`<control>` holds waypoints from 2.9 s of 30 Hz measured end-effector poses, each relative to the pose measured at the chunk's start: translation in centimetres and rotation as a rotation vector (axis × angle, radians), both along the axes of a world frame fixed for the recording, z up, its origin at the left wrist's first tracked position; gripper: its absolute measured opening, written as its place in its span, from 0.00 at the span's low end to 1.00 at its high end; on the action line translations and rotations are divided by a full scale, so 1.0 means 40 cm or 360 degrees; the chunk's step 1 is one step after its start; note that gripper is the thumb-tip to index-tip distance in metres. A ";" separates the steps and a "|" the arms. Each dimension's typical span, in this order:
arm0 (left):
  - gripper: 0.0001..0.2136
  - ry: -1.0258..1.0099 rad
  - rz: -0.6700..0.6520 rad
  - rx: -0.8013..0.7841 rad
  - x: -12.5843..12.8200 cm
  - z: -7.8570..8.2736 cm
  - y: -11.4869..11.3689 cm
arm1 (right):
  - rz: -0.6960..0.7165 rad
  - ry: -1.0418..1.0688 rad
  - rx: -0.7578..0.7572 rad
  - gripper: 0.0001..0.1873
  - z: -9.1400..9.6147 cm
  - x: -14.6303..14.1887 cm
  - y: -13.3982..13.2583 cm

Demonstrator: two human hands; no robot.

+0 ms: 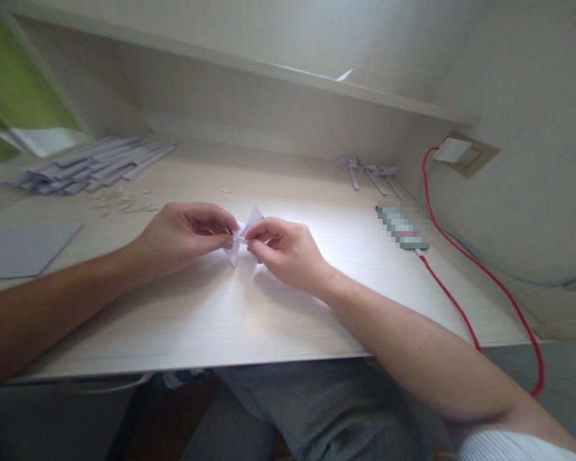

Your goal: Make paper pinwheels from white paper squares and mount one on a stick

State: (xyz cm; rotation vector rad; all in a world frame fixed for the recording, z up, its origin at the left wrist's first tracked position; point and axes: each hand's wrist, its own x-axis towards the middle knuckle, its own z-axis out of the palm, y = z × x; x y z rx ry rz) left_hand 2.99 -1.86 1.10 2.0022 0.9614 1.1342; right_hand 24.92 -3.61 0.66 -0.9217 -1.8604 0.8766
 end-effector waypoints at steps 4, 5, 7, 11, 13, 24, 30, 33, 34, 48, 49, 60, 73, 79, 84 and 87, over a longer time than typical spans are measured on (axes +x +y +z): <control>0.05 -0.0006 -0.0002 0.0001 0.003 0.002 -0.004 | -0.0001 -0.0028 0.0036 0.04 0.001 0.000 -0.002; 0.05 0.0002 -0.0002 0.0008 0.004 0.002 -0.004 | -0.0010 -0.0047 0.0056 0.04 0.001 0.001 -0.003; 0.05 0.0027 0.0002 0.0031 0.004 0.001 -0.005 | -0.0027 -0.0088 0.0101 0.05 0.002 0.001 -0.005; 0.04 0.0067 -0.0002 0.0083 0.006 0.000 -0.008 | -0.0050 -0.0140 0.0136 0.05 0.005 0.000 -0.007; 0.04 0.0091 0.0004 0.0115 0.007 0.000 -0.010 | -0.0061 -0.0141 0.0119 0.06 0.006 0.000 -0.007; 0.04 0.0168 0.0038 0.0178 0.008 -0.002 -0.010 | -0.0091 -0.0075 0.0052 0.05 0.003 0.001 -0.006; 0.04 0.0154 0.0045 0.0163 0.007 -0.001 -0.011 | -0.0104 -0.0068 0.0057 0.05 0.004 0.001 -0.006; 0.04 0.0134 0.0041 0.0156 0.008 -0.002 -0.010 | -0.0117 -0.0066 0.0066 0.05 0.002 0.002 -0.005; 0.04 0.0127 0.0038 0.0150 0.008 -0.001 -0.010 | -0.0123 -0.0068 0.0073 0.05 0.002 0.002 -0.005; 0.04 0.0143 0.0062 0.0150 0.006 -0.005 -0.008 | -0.0158 -0.0045 0.0098 0.04 0.001 0.003 -0.007; 0.04 0.0146 0.0059 0.0150 0.005 -0.005 -0.007 | -0.0158 -0.0040 0.0096 0.04 0.000 0.003 -0.007; 0.04 0.0185 0.0069 0.0204 0.004 -0.007 -0.006 | -0.0150 -0.0049 0.0066 0.04 -0.005 0.003 -0.002; 0.03 0.0156 0.0061 0.0194 0.007 -0.004 -0.009 | -0.0115 -0.0052 0.0065 0.05 -0.003 0.003 -0.004; 0.04 0.0143 0.0032 0.0187 0.007 -0.006 -0.011 | -0.0122 -0.0089 0.0085 0.05 -0.003 0.004 -0.003; 0.04 0.0138 0.0032 0.0201 0.008 -0.005 -0.012 | -0.0100 -0.0077 0.0122 0.05 -0.003 0.003 -0.002; 0.03 0.0126 0.0030 0.0199 0.009 -0.005 -0.012 | -0.0108 -0.0087 0.0140 0.05 -0.001 0.003 -0.002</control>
